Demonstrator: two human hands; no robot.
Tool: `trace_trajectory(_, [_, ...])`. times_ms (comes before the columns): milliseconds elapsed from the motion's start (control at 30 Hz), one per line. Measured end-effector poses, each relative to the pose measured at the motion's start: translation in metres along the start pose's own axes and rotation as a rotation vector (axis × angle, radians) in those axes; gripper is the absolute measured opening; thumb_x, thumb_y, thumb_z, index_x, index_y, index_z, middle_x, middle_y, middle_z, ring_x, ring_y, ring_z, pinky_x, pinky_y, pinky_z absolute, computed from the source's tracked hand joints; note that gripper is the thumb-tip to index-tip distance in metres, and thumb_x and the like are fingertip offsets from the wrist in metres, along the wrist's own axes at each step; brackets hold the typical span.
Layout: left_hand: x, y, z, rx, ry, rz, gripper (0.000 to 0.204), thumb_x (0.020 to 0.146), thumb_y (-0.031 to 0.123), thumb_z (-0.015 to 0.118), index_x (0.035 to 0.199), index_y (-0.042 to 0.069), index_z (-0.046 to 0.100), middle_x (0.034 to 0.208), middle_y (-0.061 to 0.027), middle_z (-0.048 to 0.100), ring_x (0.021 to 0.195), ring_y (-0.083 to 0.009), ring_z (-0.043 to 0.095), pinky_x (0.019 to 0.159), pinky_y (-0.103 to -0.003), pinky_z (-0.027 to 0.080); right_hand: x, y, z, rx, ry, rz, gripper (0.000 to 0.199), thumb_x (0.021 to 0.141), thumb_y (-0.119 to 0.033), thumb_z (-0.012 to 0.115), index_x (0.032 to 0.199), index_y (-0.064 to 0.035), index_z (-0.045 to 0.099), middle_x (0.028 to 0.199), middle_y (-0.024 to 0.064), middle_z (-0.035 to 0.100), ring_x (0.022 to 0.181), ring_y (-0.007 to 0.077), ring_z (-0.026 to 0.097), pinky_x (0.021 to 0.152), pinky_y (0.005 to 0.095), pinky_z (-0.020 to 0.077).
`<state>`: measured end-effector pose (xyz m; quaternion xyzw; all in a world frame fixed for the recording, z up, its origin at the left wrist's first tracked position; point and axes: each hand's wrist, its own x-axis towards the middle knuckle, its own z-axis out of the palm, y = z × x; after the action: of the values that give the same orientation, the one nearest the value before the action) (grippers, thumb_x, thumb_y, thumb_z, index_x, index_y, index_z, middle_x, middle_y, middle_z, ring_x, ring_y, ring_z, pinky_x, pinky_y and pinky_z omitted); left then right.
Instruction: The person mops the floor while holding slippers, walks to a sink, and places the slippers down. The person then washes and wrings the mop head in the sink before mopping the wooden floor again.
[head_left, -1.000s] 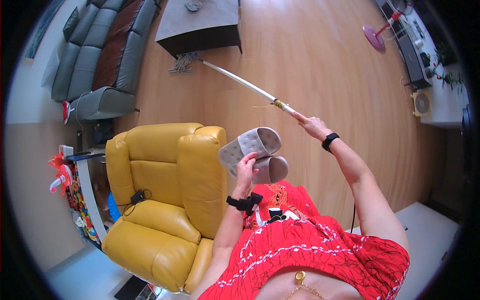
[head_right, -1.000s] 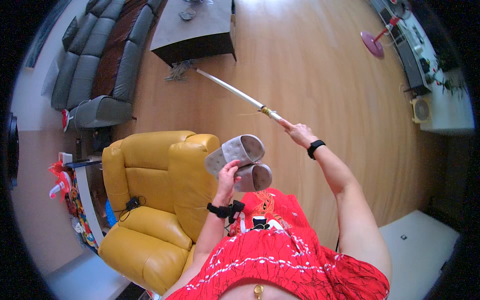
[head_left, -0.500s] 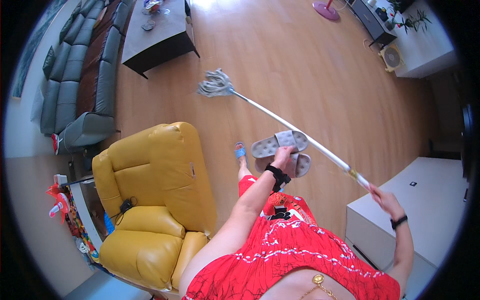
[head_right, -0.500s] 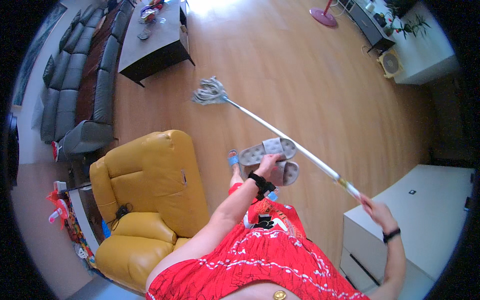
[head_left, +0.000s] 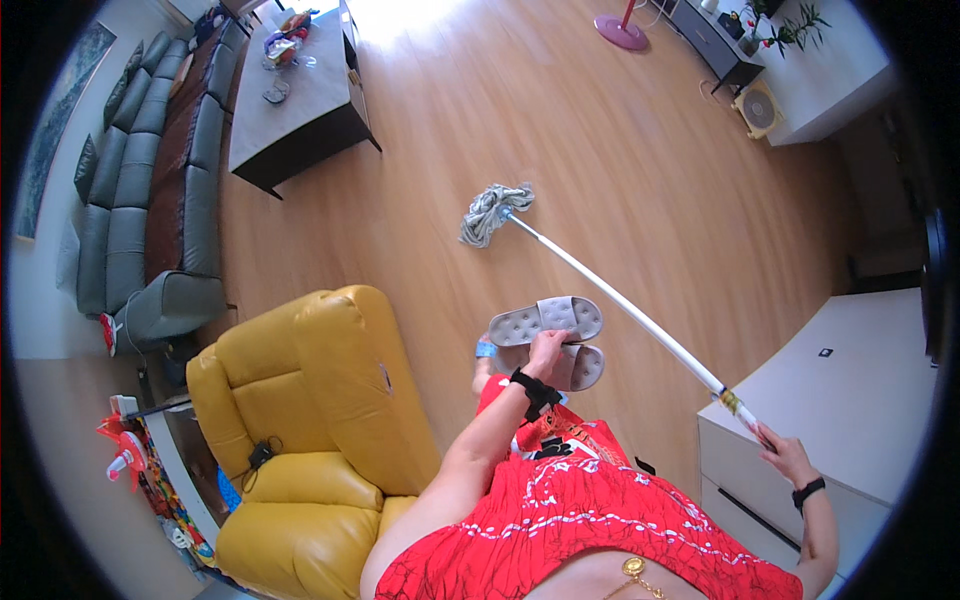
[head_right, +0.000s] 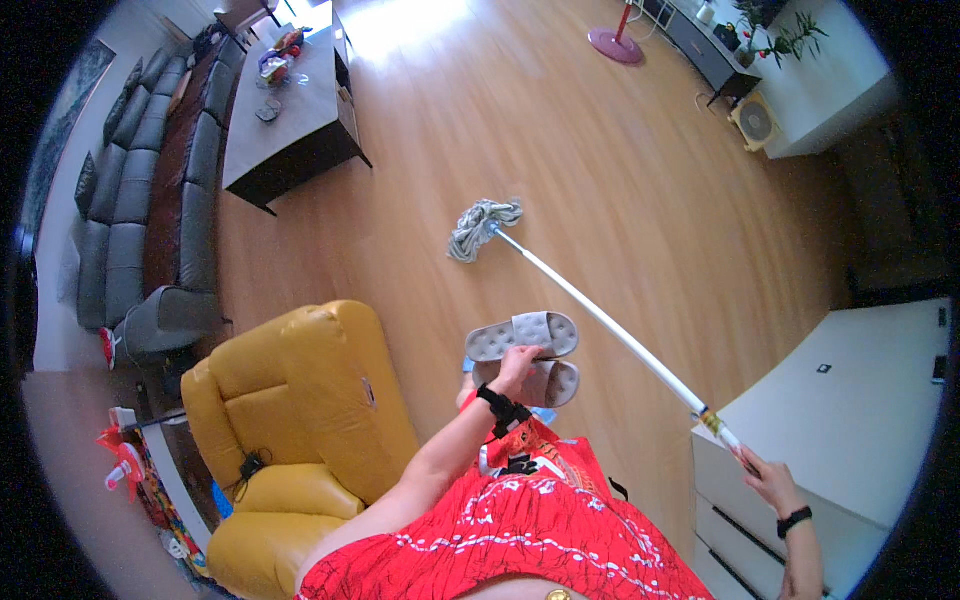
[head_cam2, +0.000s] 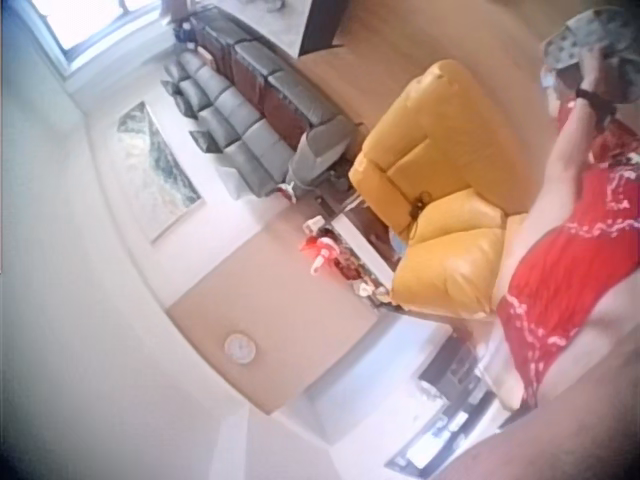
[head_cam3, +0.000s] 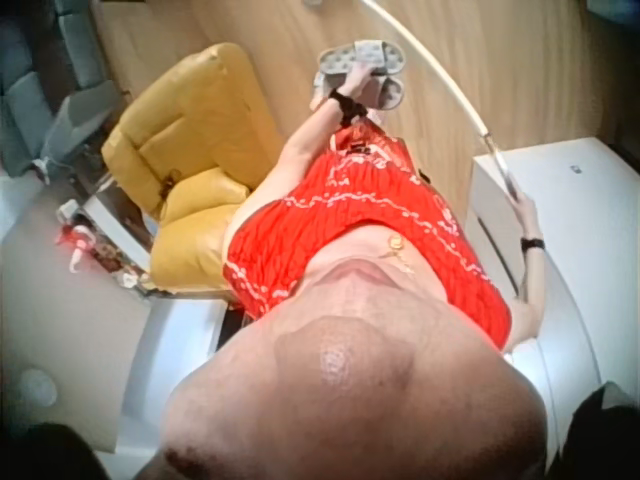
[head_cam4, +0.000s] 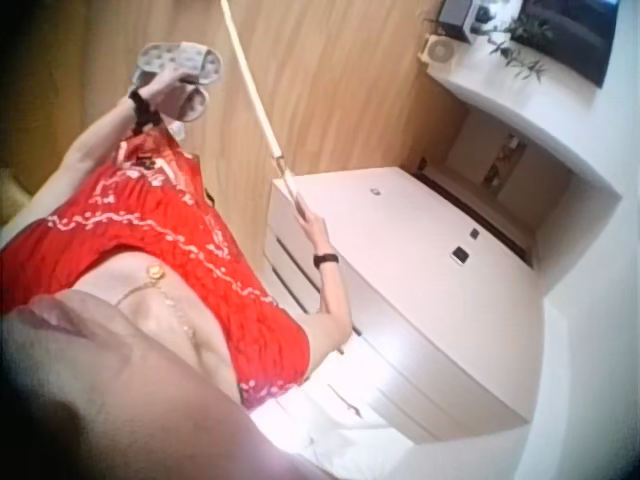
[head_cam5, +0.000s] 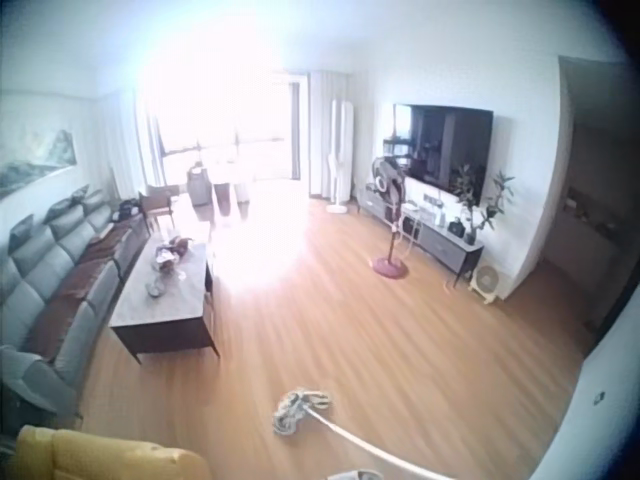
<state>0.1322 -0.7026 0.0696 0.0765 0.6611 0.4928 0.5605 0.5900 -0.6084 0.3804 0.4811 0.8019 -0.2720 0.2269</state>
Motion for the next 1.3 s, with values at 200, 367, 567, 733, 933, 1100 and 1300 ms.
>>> trace_trajectory(200, [0.003,0.052,-0.09,-0.156,0.015,0.027,0.028,0.085,0.03,0.056,0.095,0.007,0.068,0.084,0.0008,0.063,0.073,-0.0085,0.053,0.06,-0.025,0.043,0.196,-0.166,0.007,0.08,-0.063,-0.12,0.061,0.081,-0.015,0.055,0.137,-0.0223,0.032,0.087,0.0118,0.06,0.076,0.0293,0.06,0.069,0.0373,0.0472])
trace_trajectory(367, [-0.014,0.091,-0.166,-0.157,0.101,0.037,0.026,0.086,0.03,0.056,0.097,0.009,0.067,0.086,0.0022,0.064,0.073,-0.0067,0.053,0.059,-0.023,0.042,0.376,-0.345,-0.001,0.317,-0.098,-0.215,0.051,0.087,-0.021,0.05,0.135,-0.0234,0.035,0.077,0.0048,0.051,0.062,0.0179,0.051,0.057,0.0334,0.0429])
trace_trajectory(567, [-0.038,0.116,-0.208,-0.134,0.206,0.07,0.026,0.087,0.032,0.056,0.1,0.011,0.066,0.095,0.0038,0.063,0.081,-0.0058,0.054,0.06,-0.022,0.042,0.56,-0.433,0.033,0.211,0.252,-0.32,0.043,0.09,-0.036,0.043,0.132,-0.0367,0.037,0.089,0.0155,0.062,0.08,0.0294,0.061,0.069,0.0426,0.0482])
trace_trajectory(733, [-0.049,0.114,-0.198,-0.081,0.203,0.083,0.029,0.087,0.031,0.056,0.106,0.011,0.063,0.097,0.0039,0.062,0.085,-0.0061,0.054,0.062,-0.022,0.043,0.542,-0.374,0.032,0.076,0.222,-0.157,0.04,0.091,-0.035,0.039,0.13,-0.0402,0.038,0.097,0.0137,0.063,0.089,0.0334,0.061,0.078,0.0473,0.0473])
trace_trajectory(933, [-0.029,0.068,-0.126,-0.01,0.086,0.068,0.035,0.088,0.03,0.056,0.116,0.01,0.057,0.107,0.0019,0.059,0.09,-0.0091,0.053,0.065,-0.025,0.044,0.351,-0.183,0.059,0.07,0.068,-0.011,0.04,0.093,-0.037,0.036,0.132,-0.0407,0.035,0.09,0.015,0.063,0.079,0.0327,0.062,0.069,0.0453,0.0492])
trace_trajectory(1100, [-0.039,-0.004,0.0,0.124,-0.145,-0.04,0.038,0.087,0.028,0.056,0.119,0.008,0.055,0.108,-0.0026,0.059,0.096,-0.0115,0.053,0.067,-0.03,0.046,0.09,0.003,0.11,0.086,0.105,0.124,0.041,0.093,-0.034,0.04,0.133,-0.0399,0.036,0.072,0.0153,0.059,0.061,0.0303,0.057,0.059,0.0418,0.0455])
trace_trajectory(1300, [-0.087,-0.129,0.163,0.295,-0.357,-0.216,0.04,0.085,0.043,0.055,0.102,0.007,0.063,0.082,0.002,0.053,0.08,-0.0101,0.05,0.066,-0.033,0.048,-0.228,0.064,0.124,-0.055,0.08,0.462,0.043,0.088,-0.033,0.046,0.131,-0.0376,0.04,0.073,0.0153,0.06,0.064,0.0334,0.058,0.061,0.0421,0.0473])
